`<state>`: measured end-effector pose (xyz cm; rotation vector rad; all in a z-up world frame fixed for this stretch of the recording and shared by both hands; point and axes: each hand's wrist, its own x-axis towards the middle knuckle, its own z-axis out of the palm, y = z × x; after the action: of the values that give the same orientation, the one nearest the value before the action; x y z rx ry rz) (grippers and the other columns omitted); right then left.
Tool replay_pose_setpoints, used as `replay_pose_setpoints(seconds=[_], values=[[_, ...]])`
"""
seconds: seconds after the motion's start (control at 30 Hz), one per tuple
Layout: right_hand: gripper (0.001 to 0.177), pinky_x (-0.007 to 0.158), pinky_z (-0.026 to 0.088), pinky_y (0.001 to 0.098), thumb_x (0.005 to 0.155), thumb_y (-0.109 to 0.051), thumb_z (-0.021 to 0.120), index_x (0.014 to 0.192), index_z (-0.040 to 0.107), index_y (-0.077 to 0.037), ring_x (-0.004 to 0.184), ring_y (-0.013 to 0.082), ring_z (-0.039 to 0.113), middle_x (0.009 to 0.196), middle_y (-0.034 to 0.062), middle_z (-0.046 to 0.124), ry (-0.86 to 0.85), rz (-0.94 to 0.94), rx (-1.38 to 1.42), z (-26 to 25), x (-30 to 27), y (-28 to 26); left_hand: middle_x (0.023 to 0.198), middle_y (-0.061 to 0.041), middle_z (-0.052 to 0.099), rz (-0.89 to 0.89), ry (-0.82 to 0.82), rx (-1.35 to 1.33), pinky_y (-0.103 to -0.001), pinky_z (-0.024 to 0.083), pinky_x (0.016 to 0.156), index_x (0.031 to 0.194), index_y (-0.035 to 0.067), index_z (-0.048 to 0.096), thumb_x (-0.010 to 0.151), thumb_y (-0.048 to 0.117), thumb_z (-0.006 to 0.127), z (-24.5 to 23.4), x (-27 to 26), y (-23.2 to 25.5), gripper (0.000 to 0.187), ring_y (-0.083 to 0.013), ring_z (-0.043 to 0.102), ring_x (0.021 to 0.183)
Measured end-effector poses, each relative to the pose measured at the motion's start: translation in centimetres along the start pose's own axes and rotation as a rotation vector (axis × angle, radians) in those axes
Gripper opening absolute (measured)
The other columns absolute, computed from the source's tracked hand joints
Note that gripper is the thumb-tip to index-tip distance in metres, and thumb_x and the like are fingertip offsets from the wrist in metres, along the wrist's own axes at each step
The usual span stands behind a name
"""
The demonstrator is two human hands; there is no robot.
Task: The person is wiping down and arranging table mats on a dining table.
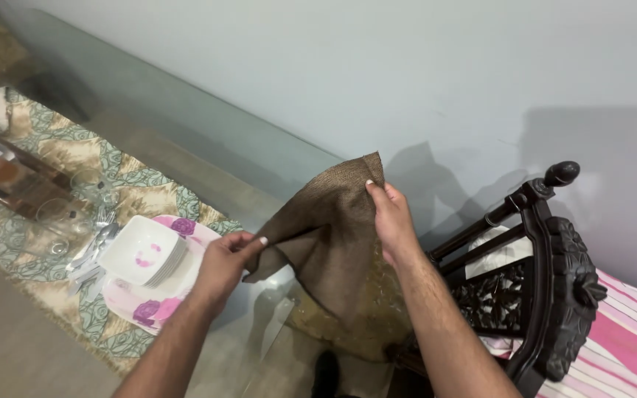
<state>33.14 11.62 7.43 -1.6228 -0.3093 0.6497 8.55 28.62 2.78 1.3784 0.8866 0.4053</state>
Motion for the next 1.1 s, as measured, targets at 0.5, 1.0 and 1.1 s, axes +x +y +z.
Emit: replay_pose_setpoints(seconds=[0.5,1.0,1.1], values=[[0.025,0.08,0.055,0.0303,0.101,-0.021,0.062,0.114,0.072,-0.001,0.087,0.0099,0.067,0.098,0.0026,0.076,-0.144,-0.044,-0.006,-1.3,11.1,5.0,0.092,-0.014,0.078,0.13,0.172,0.683,-0.04,0.057,0.079,0.109,0.01,0.077,0.09,0.02,0.071,0.2,6.3,0.6,0.023,-0.03,0.075,0.083],[0.022,0.066,0.053,0.0331,0.099,-0.021,0.07,0.111,0.076,-0.004,0.072,0.0158,0.064,0.081,0.0085,0.073,-0.076,-0.148,-0.61,7.7,21.1,4.7,0.101,-0.019,0.075,0.119,0.212,0.896,-0.047,0.058,0.085,0.11,0.016,0.079,0.092,0.011,0.067,-4.7,15.6,-0.9,0.023,-0.0374,0.073,0.093],[0.022,0.065,0.054,0.0315,0.098,-0.019,0.07,0.103,0.072,0.002,0.074,0.0119,0.069,0.084,0.0058,0.073,-0.099,-0.082,-0.497,9.1,24.1,5.9,0.103,-0.019,0.075,0.06,0.215,0.943,-0.046,0.058,0.087,0.113,0.018,0.078,0.089,0.002,0.061,-4.6,17.7,-0.7,0.033,-0.0368,0.073,0.094]])
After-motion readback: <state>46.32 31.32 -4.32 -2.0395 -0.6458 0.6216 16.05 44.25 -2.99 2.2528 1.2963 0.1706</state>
